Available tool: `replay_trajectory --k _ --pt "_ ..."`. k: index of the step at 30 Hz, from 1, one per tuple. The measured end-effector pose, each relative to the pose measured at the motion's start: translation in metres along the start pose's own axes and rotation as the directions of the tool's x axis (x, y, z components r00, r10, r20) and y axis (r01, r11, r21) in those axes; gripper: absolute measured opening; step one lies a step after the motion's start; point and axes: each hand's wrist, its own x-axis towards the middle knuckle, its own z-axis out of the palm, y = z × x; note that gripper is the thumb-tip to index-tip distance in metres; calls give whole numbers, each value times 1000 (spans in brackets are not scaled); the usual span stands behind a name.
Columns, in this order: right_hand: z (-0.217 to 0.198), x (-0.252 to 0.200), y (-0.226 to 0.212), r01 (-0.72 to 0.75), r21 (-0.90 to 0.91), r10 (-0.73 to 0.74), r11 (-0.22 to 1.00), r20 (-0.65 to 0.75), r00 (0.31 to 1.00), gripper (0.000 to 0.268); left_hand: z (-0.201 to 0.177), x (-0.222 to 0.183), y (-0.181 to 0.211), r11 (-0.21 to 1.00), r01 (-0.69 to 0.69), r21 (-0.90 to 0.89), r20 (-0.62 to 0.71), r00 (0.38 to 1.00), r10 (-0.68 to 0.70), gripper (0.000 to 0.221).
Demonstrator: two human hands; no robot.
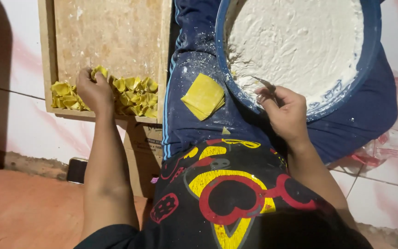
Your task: Assembling dumplings by scooping filling onto yellow dough wrappers and folding them by hand.
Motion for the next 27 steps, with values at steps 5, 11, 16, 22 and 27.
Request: replay_trajectory --k 5,11,16,22,27 --pt "-9 2 -2 21 -1 -21 1000 -8 1000 8 25 -15 -25 982 46 185 49 997 -56 13" --pt "-37 1 20 12 -88 -13 996 -8 1000 9 -25 -29 13 945 -173 279 173 976 128 15" --pt "-65 5 44 40 -369 -41 928 6 999 19 -69 -49 103 817 -486 -310 126 830 543 26" --pt "-88 17 81 82 -863 16 498 104 995 15 -107 -100 225 480 -541 -691 237 458 857 18" --pt "-86 25 96 235 -901 -132 365 200 971 18 -108 -100 231 554 -572 -605 422 359 832 8"
